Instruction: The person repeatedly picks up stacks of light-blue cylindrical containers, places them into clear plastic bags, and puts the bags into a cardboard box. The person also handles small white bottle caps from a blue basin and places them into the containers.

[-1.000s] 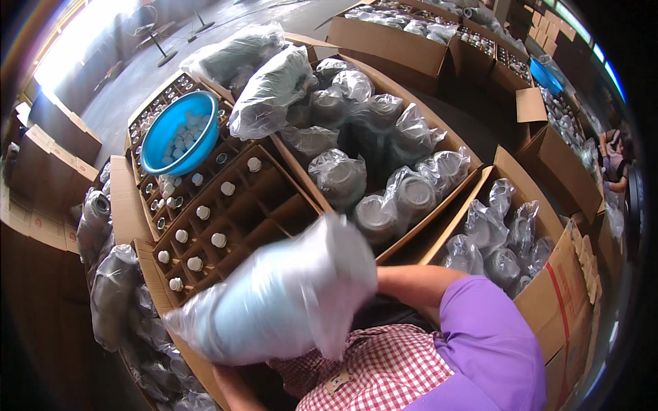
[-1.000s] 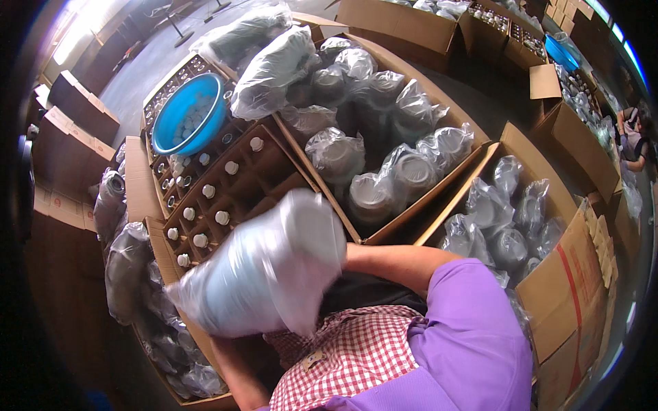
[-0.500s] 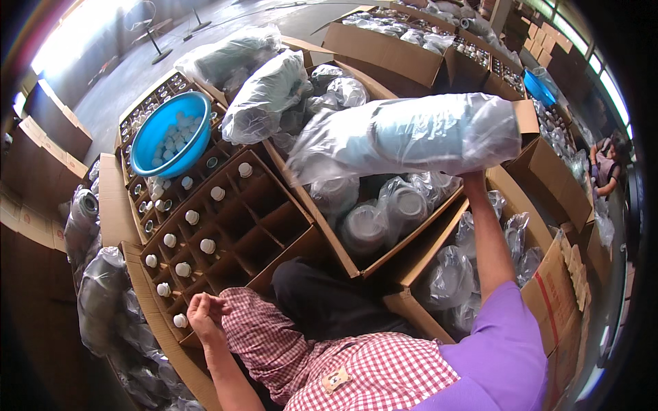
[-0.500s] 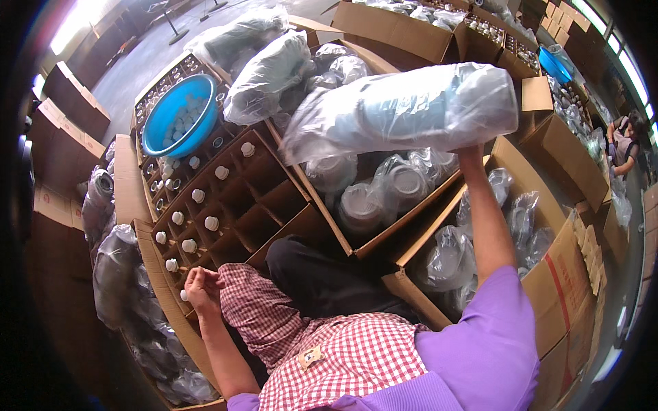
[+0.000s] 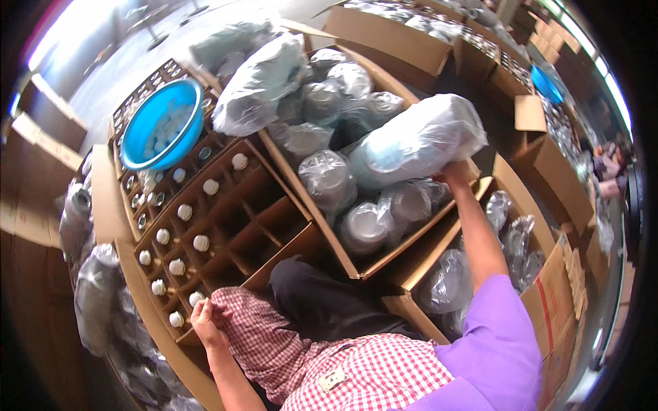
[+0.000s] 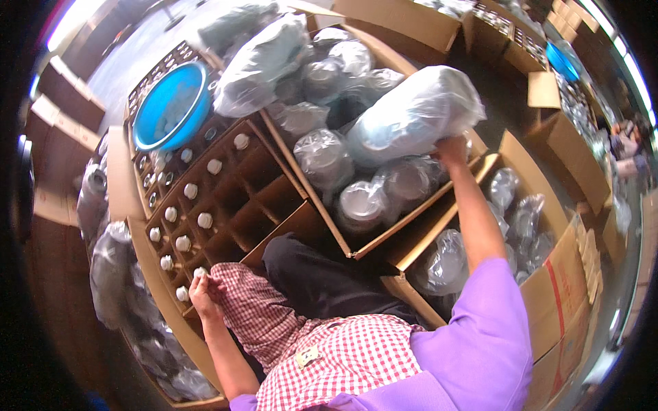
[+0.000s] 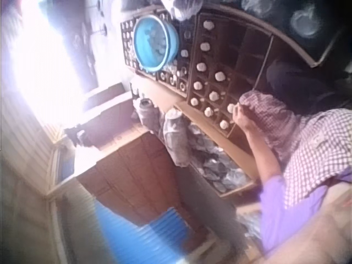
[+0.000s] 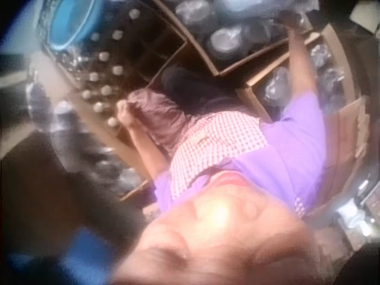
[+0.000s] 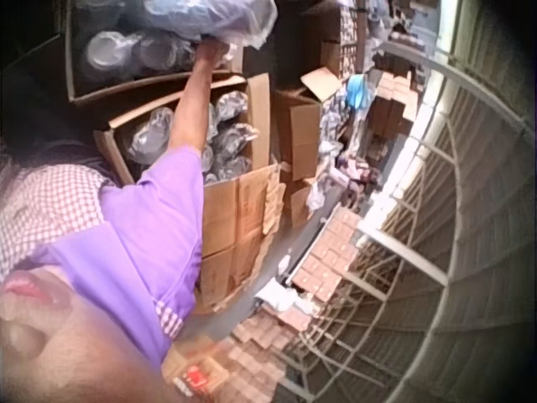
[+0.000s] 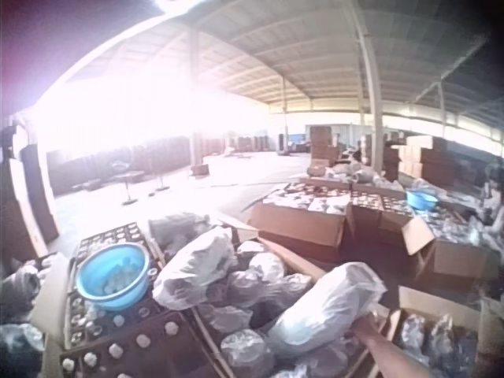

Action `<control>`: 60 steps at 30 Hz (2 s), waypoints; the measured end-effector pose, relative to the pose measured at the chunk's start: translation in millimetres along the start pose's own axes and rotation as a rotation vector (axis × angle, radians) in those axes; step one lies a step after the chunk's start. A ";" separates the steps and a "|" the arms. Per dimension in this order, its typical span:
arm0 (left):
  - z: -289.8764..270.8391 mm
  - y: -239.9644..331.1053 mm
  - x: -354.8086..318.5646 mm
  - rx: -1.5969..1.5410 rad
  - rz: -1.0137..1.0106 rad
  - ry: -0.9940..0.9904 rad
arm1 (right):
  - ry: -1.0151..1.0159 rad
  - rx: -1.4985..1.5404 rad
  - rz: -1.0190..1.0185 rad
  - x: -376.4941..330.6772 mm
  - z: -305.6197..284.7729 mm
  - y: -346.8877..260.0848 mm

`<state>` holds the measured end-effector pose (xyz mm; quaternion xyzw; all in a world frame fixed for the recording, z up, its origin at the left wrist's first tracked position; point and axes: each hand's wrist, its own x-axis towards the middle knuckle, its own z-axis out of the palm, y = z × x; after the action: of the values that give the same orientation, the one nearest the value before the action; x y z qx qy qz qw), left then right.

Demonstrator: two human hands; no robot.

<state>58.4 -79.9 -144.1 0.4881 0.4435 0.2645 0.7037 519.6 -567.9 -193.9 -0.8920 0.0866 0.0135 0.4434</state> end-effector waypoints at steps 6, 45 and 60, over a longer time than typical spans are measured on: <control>-22.7 13.3 -17.7 -0.086 -0.031 0.111 | 0.114 -0.422 -0.268 29.7 -30.4 42.1; -361.8 -23.8 -123.8 0.995 -0.543 0.229 | -0.596 0.068 -0.633 -214.1 338.9 -246.9; -456.4 -81.5 -88.6 1.502 -0.597 0.086 | -0.596 0.080 -0.591 -197.8 352.7 -258.5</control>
<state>-390.6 23.9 -246.3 0.6809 0.6410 -0.2846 0.2111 386.5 -106.9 -183.9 -0.8176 -0.3046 0.1400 0.4682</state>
